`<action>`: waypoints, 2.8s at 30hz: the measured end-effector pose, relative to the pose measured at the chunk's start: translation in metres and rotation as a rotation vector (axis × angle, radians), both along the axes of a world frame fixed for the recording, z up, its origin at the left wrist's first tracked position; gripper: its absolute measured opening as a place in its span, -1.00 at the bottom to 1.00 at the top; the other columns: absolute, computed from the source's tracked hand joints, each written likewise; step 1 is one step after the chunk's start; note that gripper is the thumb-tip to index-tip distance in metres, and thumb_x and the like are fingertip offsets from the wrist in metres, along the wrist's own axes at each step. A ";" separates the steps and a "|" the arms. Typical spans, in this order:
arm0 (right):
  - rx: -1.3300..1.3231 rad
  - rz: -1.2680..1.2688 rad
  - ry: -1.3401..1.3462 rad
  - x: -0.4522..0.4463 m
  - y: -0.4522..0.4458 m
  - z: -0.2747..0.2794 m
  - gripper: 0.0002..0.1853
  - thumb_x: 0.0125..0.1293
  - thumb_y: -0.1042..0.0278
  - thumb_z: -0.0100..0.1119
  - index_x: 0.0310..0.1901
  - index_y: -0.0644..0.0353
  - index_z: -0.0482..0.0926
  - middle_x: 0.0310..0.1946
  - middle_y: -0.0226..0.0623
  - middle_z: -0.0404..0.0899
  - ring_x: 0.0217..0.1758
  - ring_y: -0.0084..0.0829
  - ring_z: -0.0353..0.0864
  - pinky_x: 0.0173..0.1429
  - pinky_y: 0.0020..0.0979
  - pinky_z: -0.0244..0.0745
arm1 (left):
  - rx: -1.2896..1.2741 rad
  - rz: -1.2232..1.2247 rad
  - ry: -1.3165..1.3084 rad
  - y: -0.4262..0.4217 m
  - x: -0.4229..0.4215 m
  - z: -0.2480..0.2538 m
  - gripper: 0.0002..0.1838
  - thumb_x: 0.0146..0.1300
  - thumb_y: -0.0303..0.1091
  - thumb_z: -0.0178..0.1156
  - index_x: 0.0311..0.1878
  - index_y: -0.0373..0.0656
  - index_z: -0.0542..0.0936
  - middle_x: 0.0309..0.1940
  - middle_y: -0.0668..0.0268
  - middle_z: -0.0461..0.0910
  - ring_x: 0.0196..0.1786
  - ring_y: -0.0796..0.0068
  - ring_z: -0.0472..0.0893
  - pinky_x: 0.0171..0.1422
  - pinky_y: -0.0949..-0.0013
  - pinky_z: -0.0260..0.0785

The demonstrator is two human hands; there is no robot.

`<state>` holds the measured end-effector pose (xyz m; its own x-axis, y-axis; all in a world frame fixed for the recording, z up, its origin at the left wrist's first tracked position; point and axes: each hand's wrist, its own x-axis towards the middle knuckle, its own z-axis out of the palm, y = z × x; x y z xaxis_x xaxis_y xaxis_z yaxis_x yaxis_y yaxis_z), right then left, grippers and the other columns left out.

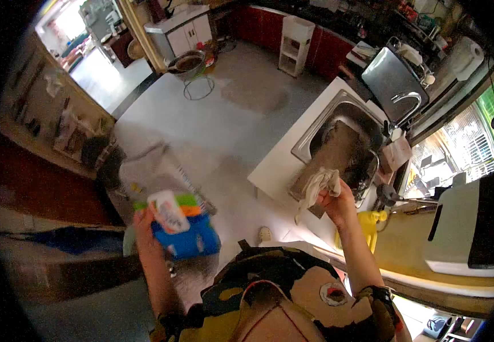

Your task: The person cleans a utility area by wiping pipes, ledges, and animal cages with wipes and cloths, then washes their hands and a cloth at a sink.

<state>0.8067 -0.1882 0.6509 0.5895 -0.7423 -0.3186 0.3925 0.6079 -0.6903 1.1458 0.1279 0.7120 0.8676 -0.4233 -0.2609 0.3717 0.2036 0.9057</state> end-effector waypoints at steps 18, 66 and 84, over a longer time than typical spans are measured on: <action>0.211 -0.391 0.333 0.204 -0.072 -0.058 -0.73 0.31 0.28 0.04 0.01 0.16 0.45 -0.18 -0.28 0.58 -0.20 -0.32 0.58 -0.15 -0.27 0.56 | 0.538 0.065 -0.192 -0.034 0.237 -0.056 -0.55 0.21 -0.24 0.14 0.09 -0.32 0.39 -0.05 0.12 0.49 -0.03 0.26 0.53 -0.02 0.29 0.43; 0.380 -2.095 0.610 0.292 -0.187 -0.034 -0.80 0.19 0.36 -0.12 -0.27 0.20 0.52 -0.47 -0.38 0.50 -0.50 -0.52 0.45 -0.41 -0.48 0.38 | -1.075 -2.511 -1.881 -0.818 -0.067 -0.033 -0.70 0.07 -0.36 0.13 -0.09 -0.15 0.49 -0.21 0.09 0.45 -0.15 -0.02 0.55 -0.10 0.00 0.42; 0.722 -2.445 0.634 0.296 -0.208 -0.018 -0.79 0.19 0.38 -0.12 -0.22 0.17 0.51 -0.40 -0.43 0.50 -0.41 -0.57 0.46 -0.39 -0.49 0.38 | -0.583 -2.724 -2.059 -0.783 -0.244 -0.158 -0.70 0.05 -0.24 0.24 -0.17 -0.17 0.61 -0.10 0.08 0.57 -0.09 0.02 0.60 -0.03 0.04 0.47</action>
<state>1.1024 -0.3965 0.6334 -0.7474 0.5452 -0.3796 0.3160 -0.2110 -0.9250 0.9019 -0.6554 0.5540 -0.8683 0.2718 -0.4149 0.0610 0.8887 0.4544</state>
